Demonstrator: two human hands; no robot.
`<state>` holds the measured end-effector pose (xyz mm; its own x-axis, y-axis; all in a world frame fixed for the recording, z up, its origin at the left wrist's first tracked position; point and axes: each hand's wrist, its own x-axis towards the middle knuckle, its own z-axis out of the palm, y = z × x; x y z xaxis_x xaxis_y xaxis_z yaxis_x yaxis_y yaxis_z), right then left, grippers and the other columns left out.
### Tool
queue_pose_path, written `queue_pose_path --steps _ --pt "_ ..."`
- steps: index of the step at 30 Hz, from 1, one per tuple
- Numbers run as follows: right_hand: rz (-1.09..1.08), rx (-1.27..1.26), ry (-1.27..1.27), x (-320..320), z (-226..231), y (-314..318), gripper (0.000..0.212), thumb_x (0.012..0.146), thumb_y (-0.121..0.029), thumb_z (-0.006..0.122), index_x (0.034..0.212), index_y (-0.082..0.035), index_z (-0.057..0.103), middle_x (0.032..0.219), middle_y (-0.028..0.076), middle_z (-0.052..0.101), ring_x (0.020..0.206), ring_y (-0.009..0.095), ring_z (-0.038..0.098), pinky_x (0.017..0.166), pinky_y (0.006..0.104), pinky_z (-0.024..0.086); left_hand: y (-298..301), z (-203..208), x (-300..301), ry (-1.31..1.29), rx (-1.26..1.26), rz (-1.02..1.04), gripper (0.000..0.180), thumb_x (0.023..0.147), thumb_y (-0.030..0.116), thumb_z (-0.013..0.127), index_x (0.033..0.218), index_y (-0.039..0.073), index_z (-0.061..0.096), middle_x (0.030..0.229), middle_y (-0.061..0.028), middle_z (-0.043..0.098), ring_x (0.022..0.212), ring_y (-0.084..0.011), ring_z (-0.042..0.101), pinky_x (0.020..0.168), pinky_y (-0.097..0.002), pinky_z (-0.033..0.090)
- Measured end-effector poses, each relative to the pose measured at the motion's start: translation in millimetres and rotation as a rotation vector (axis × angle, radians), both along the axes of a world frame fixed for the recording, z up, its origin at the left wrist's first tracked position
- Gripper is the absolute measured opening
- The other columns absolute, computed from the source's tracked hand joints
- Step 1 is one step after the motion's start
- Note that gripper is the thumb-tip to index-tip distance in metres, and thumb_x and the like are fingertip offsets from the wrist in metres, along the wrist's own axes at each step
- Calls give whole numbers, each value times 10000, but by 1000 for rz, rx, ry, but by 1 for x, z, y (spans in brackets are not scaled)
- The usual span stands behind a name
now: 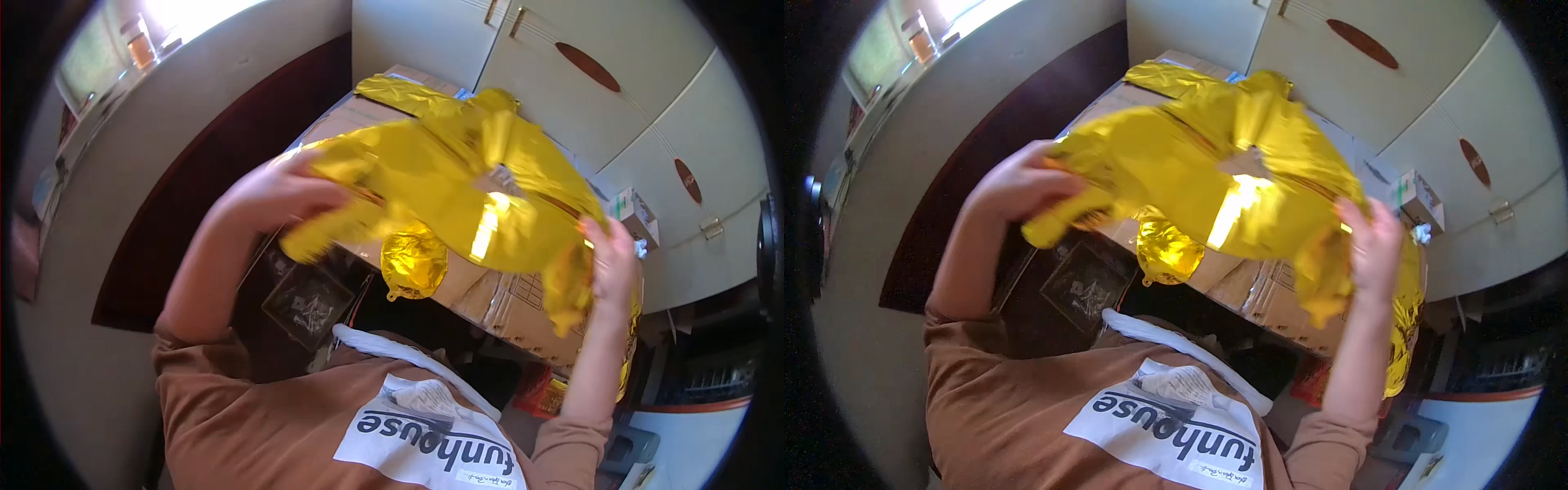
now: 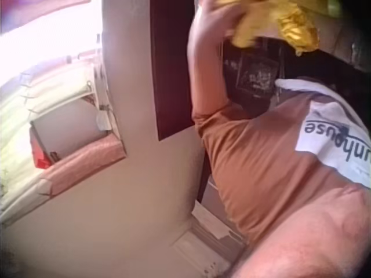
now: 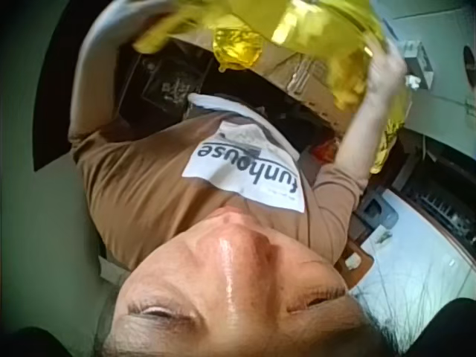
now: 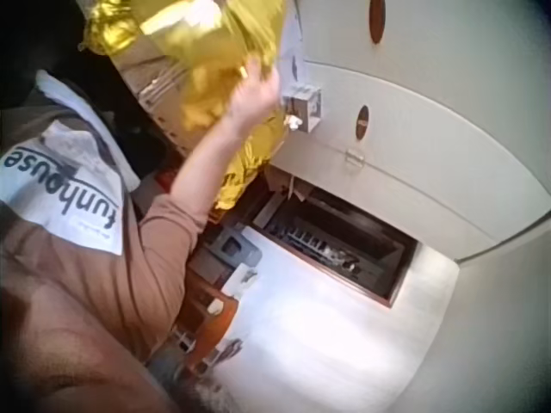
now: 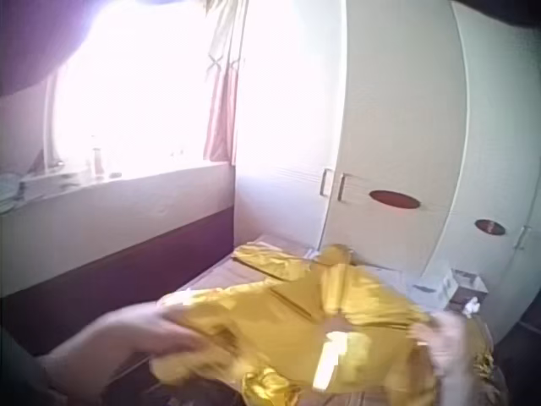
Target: Folding gold foil decorations and placing them into cardboard backings with instructional inserts.
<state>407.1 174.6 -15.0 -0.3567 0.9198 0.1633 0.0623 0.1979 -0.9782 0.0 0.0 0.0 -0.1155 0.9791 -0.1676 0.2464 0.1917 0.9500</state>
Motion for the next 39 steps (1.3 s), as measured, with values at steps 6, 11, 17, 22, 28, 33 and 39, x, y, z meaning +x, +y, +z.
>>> queue_pose_path --steps 6,11,17,22,28,33,39 --pt "-114 -121 -69 -113 -75 -19 218 899 -204 762 923 -4 678 836 56 707 716 113 587 680 317 501 22 -28 -133 13 -232 30 210 865 86 685 1063 16 673 803 1 671 591 -61 593 529 -215 485" --pt "-29 -150 -74 -166 -177 -16 238 872 -166 775 903 48 676 802 101 722 707 148 646 667 338 519 37 -102 -181 237 -427 193 189 833 115 711 999 37 667 749 -3 654 537 -87 576 487 -232 453" --pt "-27 -384 -247 -153 -165 15 285 861 -189 789 943 58 672 823 122 720 694 148 644 649 344 520 52 -117 -171 376 -343 135 321 793 176 729 1033 -8 623 834 -91 679 692 -141 644 633 -279 518" --pt "-32 -191 -514 -146 -158 20 391 872 -313 770 946 57 669 877 214 721 783 295 708 724 400 544 50 -121 -154 495 -226 244 385 753 224 758 1028 -8 620 908 -136 689 804 -224 668 753 -326 543" --pt "-33 27 -797 -145 -141 19 479 856 -406 760 929 58 664 910 274 700 881 402 697 791 449 540 52 -102 -132 730 -344 304 425 736 249 771 1043 -8 626 1019 -208 672 909 -279 680 782 -343 541" --pt "-15 -4 -546 -145 -147 19 419 851 -361 772 891 39 655 856 250 696 800 384 688 731 437 527 50 -132 -142 1107 -172 369 567 734 259 793 1191 -9 591 1334 -270 546 1213 -383 566 997 -428 476" --pt "83 -384 -170 -155 -148 22 265 926 -218 720 931 41 663 816 86 698 682 137 635 612 335 511 58 -110 -16 723 206 182 813 817 415 774 1446 23 440 1464 -289 440 1379 -408 425 1137 -451 354"
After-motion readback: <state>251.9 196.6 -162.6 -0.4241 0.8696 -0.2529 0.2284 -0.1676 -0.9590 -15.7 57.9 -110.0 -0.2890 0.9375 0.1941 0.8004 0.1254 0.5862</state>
